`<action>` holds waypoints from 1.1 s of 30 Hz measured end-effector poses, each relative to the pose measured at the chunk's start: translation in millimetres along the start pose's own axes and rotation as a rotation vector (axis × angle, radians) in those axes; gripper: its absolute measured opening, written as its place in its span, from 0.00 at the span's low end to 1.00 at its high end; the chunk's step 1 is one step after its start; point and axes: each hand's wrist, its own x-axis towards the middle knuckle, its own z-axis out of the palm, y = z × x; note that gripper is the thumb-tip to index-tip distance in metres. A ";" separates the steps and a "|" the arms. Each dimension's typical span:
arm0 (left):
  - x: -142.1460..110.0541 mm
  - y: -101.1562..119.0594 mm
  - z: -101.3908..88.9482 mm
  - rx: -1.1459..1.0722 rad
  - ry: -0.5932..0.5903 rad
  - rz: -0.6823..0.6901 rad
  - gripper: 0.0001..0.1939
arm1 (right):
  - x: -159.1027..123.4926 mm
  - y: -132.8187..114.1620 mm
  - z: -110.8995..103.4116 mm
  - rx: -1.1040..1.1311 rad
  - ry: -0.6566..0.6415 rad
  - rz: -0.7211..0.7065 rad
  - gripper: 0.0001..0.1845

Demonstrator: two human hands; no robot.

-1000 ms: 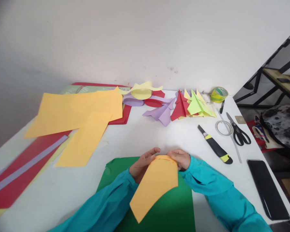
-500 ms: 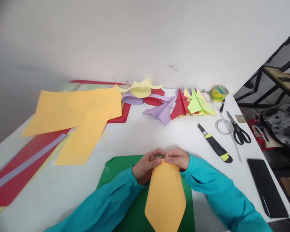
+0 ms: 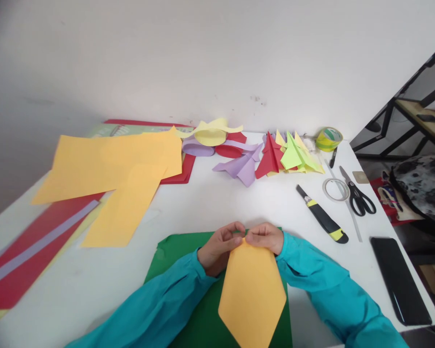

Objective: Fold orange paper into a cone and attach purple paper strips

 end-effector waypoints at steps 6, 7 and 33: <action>-0.6 0.7 3.6 -0.006 0.017 -0.005 0.18 | 2.2 3.3 -0.4 -0.014 0.034 -0.029 0.22; -0.7 1.7 4.1 -0.001 0.034 -0.001 0.18 | 3.8 4.4 -1.2 -0.005 0.031 -0.033 0.23; -2.5 5.5 8.8 -0.074 0.078 0.038 0.19 | 10.8 10.4 -6.6 0.046 0.007 -0.010 0.22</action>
